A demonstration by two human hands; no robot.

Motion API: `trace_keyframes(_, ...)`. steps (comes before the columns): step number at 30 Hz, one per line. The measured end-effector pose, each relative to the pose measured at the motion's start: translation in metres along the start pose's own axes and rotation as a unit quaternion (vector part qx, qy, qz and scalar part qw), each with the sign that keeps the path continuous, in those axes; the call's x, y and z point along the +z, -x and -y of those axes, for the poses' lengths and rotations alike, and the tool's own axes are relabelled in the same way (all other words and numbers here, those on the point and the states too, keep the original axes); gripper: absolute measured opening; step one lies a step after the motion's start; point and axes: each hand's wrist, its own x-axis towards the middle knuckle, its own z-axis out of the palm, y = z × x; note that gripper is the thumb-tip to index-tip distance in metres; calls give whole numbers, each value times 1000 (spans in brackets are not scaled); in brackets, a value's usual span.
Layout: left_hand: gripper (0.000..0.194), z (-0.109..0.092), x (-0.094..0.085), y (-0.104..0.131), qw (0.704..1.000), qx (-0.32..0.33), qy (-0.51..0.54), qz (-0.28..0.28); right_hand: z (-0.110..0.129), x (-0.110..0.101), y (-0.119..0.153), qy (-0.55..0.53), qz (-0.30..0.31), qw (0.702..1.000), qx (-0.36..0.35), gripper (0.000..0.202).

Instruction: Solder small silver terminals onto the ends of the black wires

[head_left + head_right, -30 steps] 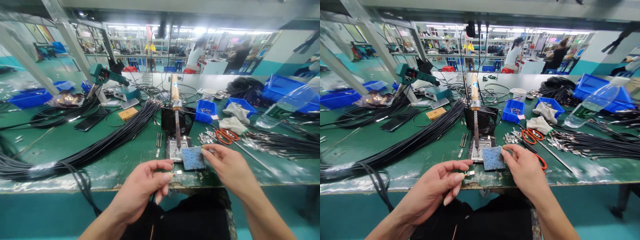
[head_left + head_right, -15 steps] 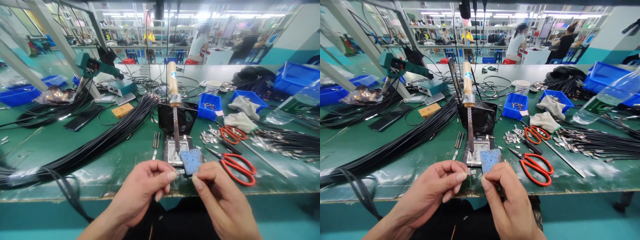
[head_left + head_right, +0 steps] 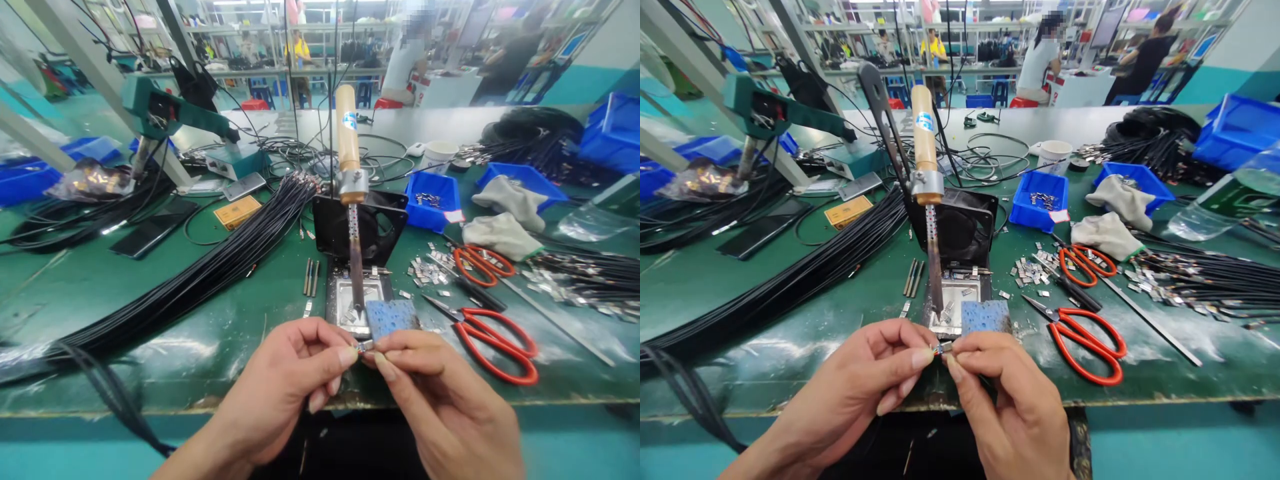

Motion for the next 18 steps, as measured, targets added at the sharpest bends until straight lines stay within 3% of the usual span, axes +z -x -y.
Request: trace_keyframes(18, 25, -4, -1, -1, 1000, -19, 10, 15, 1, -4, -2, 41, 24, 999, -27, 24)
